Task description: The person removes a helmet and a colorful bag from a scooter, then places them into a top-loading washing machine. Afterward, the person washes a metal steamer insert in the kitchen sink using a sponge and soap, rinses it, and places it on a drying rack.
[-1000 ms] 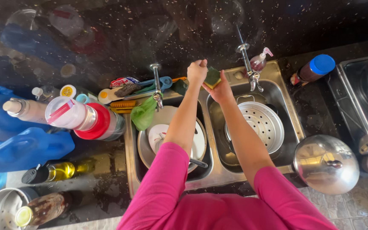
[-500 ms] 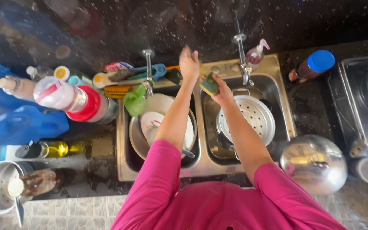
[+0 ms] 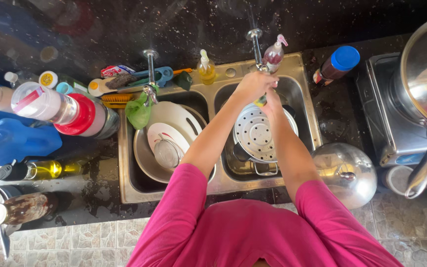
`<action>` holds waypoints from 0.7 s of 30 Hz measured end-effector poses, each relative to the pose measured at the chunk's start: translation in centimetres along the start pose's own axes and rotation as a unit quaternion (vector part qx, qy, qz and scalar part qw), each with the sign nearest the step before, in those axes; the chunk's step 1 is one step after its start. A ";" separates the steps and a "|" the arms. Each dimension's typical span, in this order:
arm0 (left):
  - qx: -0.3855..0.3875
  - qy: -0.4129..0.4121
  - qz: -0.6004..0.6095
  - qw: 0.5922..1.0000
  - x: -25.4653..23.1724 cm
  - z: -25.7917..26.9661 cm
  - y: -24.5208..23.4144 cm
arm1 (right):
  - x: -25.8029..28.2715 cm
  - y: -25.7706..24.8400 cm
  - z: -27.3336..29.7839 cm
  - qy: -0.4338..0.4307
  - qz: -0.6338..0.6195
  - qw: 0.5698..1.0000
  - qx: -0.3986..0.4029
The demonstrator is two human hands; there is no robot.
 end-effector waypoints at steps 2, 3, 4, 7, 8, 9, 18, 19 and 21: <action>-0.011 -0.019 0.003 1.000 -0.5 -0.3 0.3 | 0.7 0.8 -0.3 -0.005 0.028 0.999 0.024; -0.023 -0.014 -0.007 1.000 -0.9 -0.5 0.1 | 1.0 1.0 -0.6 -0.011 0.044 0.999 0.016; -0.034 -0.010 -0.017 0.999 -1.3 -0.6 -0.1 | 1.0 1.1 -0.8 -0.016 0.060 0.998 0.008; -0.047 -0.016 0.036 0.998 -1.6 0.1 -0.7 | 1.2 1.0 -1.2 -0.030 0.106 0.994 -0.024; -0.059 -0.015 0.042 0.997 -1.7 0.3 -0.9 | 1.2 1.2 -1.5 -0.034 0.120 0.992 -0.035; -0.072 -0.013 0.049 0.996 -1.8 0.5 -1.1 | 1.3 2.1 -1.8 -0.045 0.103 0.994 0.009; -0.142 -0.020 0.100 0.985 -0.8 2.0 -1.0 | 0.8 2.7 -2.1 -0.085 0.443 0.891 0.059; -0.146 -0.022 0.099 0.984 -0.8 2.0 -0.9 | 1.6 1.9 -2.2 -0.102 0.422 0.901 0.017; -0.140 -0.107 0.127 0.976 0.5 2.4 0.0 | 2.1 0.7 -1.9 -0.102 0.413 0.904 -0.039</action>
Point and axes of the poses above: each hand's wrist, its own z-axis away from the middle knuckle, its own y-axis out of the palm, x = y × z, the point moved 8 cm from there along -z, towards the middle knuckle, and after that the axes turned 10 degrees about y, right-handed, at the moved point
